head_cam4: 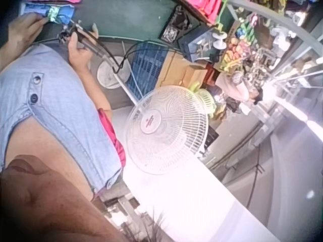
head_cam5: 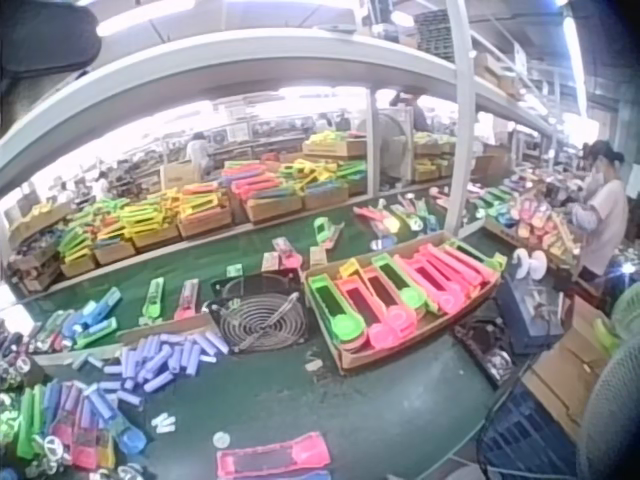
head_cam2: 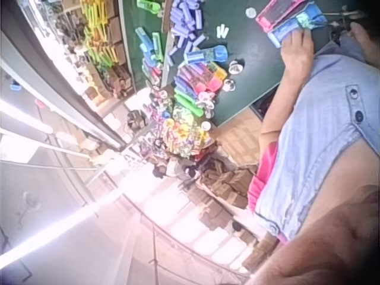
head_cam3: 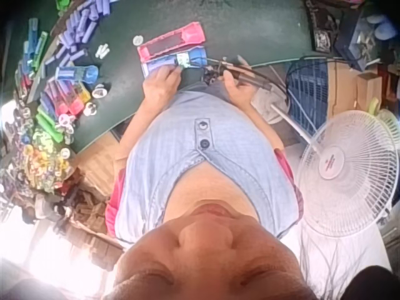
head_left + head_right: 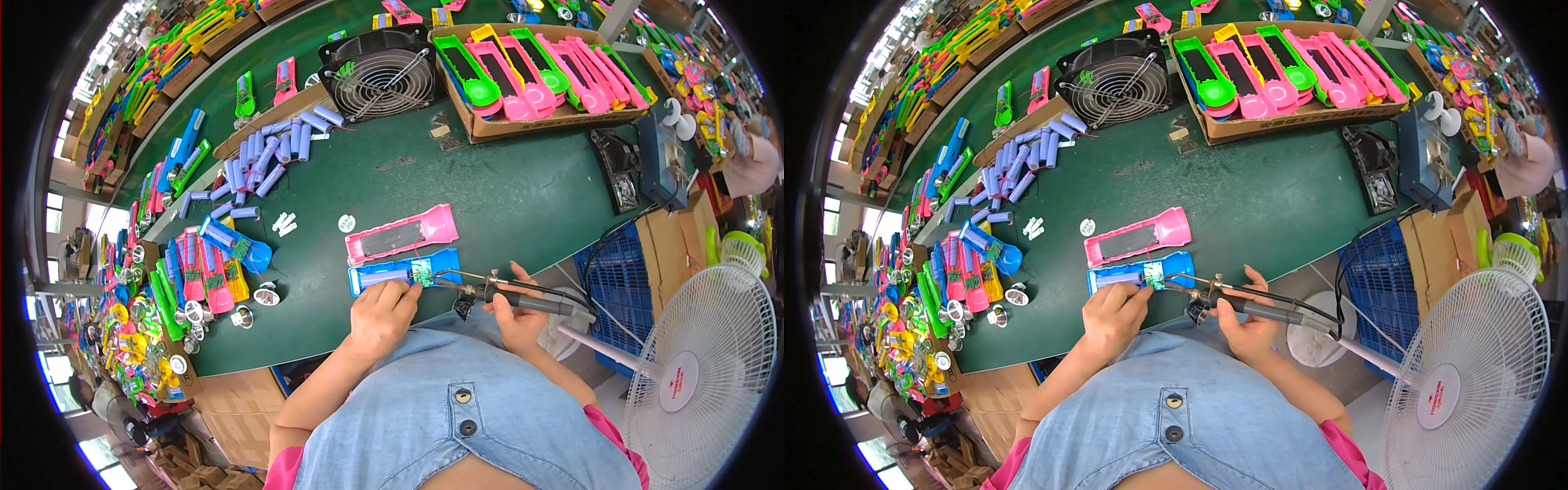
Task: The person assembles flashlights by inserting batteries into plastic casings, soldering wiring using a soldering iron, closing the casing halves together, and placing the assembled flashlights onto the upper conveyor belt.
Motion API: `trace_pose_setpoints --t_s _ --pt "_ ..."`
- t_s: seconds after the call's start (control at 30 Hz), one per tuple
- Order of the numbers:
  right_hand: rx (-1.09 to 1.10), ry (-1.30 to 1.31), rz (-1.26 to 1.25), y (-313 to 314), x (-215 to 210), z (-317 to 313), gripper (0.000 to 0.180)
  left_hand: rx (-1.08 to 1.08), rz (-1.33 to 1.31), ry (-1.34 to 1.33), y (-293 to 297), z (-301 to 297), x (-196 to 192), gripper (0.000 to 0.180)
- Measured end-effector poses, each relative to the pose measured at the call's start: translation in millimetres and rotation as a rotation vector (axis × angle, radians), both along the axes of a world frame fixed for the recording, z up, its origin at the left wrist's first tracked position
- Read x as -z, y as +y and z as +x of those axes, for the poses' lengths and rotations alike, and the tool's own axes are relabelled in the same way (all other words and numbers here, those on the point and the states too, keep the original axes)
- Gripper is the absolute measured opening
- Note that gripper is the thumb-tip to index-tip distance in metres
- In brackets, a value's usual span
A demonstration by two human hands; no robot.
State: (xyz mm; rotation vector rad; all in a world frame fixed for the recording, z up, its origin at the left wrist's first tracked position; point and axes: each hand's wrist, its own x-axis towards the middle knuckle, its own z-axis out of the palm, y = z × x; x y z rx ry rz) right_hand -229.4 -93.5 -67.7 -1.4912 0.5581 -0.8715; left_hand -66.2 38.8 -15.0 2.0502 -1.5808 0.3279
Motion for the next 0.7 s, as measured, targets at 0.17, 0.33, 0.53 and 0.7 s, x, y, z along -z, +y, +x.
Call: trace_pose_setpoints --t_s 0.17,0.33,0.53,0.7 --pt "-0.011 -0.029 0.039 2.8 -2.1 3.8 0.025 0.014 -0.007 0.024 1.7 0.5 1.0 0.022" --pt "-0.045 0.036 -0.052 0.8 7.4 0.4 0.024 0.009 -0.010 0.043 1.5 0.4 0.7 0.020" --pt "-0.047 0.029 0.005 1.9 4.9 0.5 0.024 0.005 0.004 0.058 1.4 0.3 1.0 0.020" --pt "-0.047 -0.001 0.121 1.6 -14.6 5.3 0.021 0.005 0.017 0.059 1.0 0.4 0.3 0.020"
